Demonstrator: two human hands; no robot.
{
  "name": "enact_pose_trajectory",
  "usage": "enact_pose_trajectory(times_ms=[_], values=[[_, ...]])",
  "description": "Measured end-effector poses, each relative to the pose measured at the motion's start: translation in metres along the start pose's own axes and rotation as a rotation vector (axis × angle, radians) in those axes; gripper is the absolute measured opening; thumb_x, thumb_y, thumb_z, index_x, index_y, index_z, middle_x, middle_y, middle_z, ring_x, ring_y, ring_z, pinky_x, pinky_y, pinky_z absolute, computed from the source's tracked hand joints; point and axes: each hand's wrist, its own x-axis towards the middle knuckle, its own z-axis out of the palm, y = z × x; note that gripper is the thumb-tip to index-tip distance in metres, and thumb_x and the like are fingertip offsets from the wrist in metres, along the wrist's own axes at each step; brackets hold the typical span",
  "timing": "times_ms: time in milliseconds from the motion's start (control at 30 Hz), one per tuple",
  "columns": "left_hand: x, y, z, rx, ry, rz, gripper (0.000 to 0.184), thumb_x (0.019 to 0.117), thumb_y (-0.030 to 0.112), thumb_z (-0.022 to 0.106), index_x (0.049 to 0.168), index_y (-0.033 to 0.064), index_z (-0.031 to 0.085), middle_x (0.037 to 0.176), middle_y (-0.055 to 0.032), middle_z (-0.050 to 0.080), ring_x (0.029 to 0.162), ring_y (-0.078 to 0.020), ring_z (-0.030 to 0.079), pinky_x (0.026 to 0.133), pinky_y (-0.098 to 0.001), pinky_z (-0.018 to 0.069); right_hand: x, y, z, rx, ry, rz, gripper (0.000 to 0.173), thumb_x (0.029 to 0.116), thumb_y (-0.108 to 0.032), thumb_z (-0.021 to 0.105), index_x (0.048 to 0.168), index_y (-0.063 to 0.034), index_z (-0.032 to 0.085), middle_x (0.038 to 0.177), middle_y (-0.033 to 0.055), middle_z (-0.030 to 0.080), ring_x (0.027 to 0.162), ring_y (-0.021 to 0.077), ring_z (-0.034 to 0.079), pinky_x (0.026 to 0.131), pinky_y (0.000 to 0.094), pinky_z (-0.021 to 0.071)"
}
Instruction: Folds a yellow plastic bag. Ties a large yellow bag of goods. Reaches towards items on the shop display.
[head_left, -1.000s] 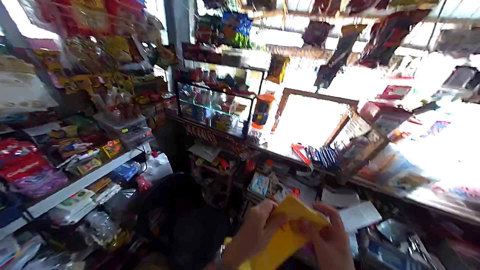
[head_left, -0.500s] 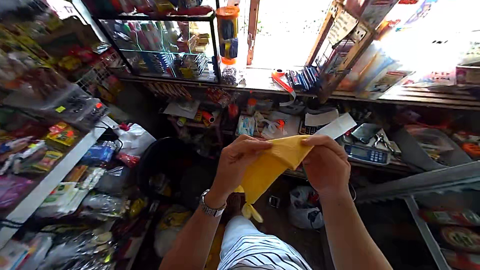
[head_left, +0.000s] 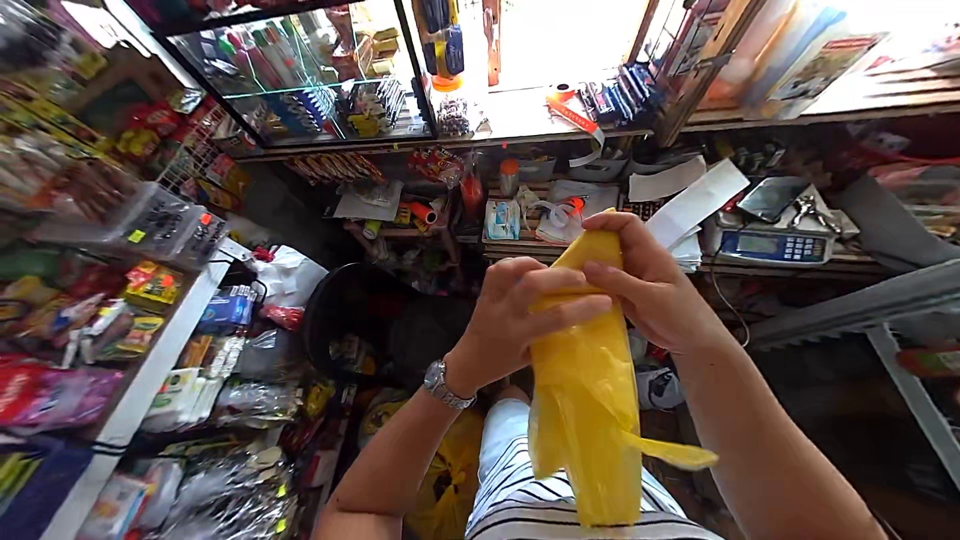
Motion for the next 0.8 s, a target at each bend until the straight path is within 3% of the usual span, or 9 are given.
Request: enact_pose_trajectory(times_ms=[100, 167, 233, 300, 367, 467, 567, 667, 800], values=[[0.011, 0.003, 0.001, -0.025, 0.050, -0.008, 0.014, 0.0946, 0.016, 0.066, 0.087, 0.0102, 0.076, 0.084, -0.0045, 0.067, 0.085, -0.0156, 0.060, 0.081, -0.0322, 0.0454, -0.001, 0.014, 0.000, -0.038, -0.088, -0.148, 0.044, 0.1007, -0.010, 0.057, 0.142, -0.0191, 0.046, 0.124, 0.0038, 0.063, 0.098, 0.0126, 0.068, 0.081, 0.0282, 0.0616], [0.015, 0.007, -0.001, -0.147, 0.083, -0.233, 0.012, 0.0904, 0.010, 0.063, 0.085, 0.0002, 0.067, 0.081, -0.0081, 0.058, 0.076, -0.0122, 0.057, 0.067, -0.0238, 0.0485, -0.004, 0.020, -0.001, -0.020, -0.123, -0.223, 0.036, 0.1047, -0.013, 0.050, 0.139, -0.0236, 0.049, 0.136, -0.0029, 0.058, 0.116, 0.0094, 0.062, 0.094, 0.0269, 0.0564], [0.017, 0.017, -0.002, -0.336, 0.099, -0.503, 0.015, 0.0883, 0.004, 0.063, 0.102, -0.0020, 0.063, 0.092, -0.0063, 0.056, 0.082, -0.0069, 0.057, 0.070, -0.0196, 0.0501, -0.007, 0.025, 0.002, 0.051, -0.091, -0.221, 0.030, 0.1063, -0.020, 0.047, 0.134, -0.0277, 0.053, 0.132, -0.0066, 0.058, 0.118, 0.0071, 0.059, 0.095, 0.0262, 0.0553], [0.018, 0.024, 0.003, -0.462, 0.141, -0.725, 0.025, 0.0872, -0.001, 0.063, 0.112, -0.0003, 0.061, 0.089, -0.0025, 0.063, 0.078, -0.0010, 0.062, 0.070, -0.0189, 0.0540, -0.009, 0.031, 0.004, 0.106, -0.062, -0.170, 0.037, 0.1010, -0.035, 0.062, 0.136, -0.0313, 0.052, 0.125, -0.0086, 0.061, 0.111, 0.0051, 0.062, 0.091, 0.0263, 0.0571], [0.020, 0.023, 0.010, -0.542, 0.132, -0.854, 0.029, 0.0901, 0.001, 0.063, 0.118, 0.0051, 0.062, 0.091, 0.0009, 0.067, 0.081, 0.0003, 0.065, 0.073, -0.0203, 0.0567, -0.009, 0.035, 0.007, 0.047, 0.026, -0.152, 0.057, 0.0858, -0.026, 0.080, 0.135, -0.0277, 0.051, 0.121, -0.0052, 0.062, 0.105, 0.0077, 0.065, 0.085, 0.0270, 0.0601], [0.019, 0.006, 0.013, -0.596, 0.040, -0.850, 0.044, 0.0870, 0.007, 0.077, 0.127, 0.0079, 0.059, 0.104, -0.0030, 0.071, 0.091, -0.0080, 0.069, 0.079, -0.0286, 0.0605, -0.013, 0.041, 0.009, -0.087, 0.136, -0.130, 0.057, 0.0836, -0.010, 0.079, 0.134, -0.0193, 0.053, 0.116, 0.0019, 0.065, 0.097, 0.0136, 0.069, 0.078, 0.0305, 0.0631], [0.026, -0.001, 0.012, -0.647, 0.109, -0.940, 0.033, 0.0937, 0.019, 0.075, 0.123, 0.0084, 0.065, 0.105, -0.0040, 0.073, 0.092, -0.0127, 0.072, 0.082, -0.0338, 0.0620, -0.017, 0.044, 0.011, -0.162, 0.133, -0.155, 0.059, 0.0854, -0.006, 0.077, 0.137, -0.0177, 0.051, 0.119, 0.0043, 0.065, 0.095, 0.0168, 0.071, 0.076, 0.0323, 0.0645], [0.032, -0.010, 0.015, -0.633, 0.170, -0.972, 0.032, 0.1050, 0.040, 0.056, 0.115, 0.0121, 0.068, 0.091, -0.0042, 0.074, 0.075, -0.0133, 0.072, 0.067, -0.0317, 0.0631, -0.021, 0.043, 0.014, -0.182, 0.078, -0.252, 0.067, 0.0874, -0.009, 0.077, 0.144, -0.0216, 0.045, 0.133, 0.0030, 0.060, 0.105, 0.0165, 0.069, 0.080, 0.0308, 0.0640], [0.032, -0.008, 0.025, -0.818, 0.162, -1.001, 0.039, 0.1071, 0.047, 0.045, 0.106, 0.0148, 0.067, 0.078, -0.0018, 0.069, 0.063, -0.0085, 0.068, 0.057, -0.0260, 0.0596, -0.018, 0.042, 0.014, -0.172, -0.012, -0.403, 0.057, 0.0928, -0.011, 0.072, 0.143, -0.0188, 0.046, 0.145, 0.0050, 0.052, 0.124, 0.0185, 0.061, 0.093, 0.0316, 0.0603]])
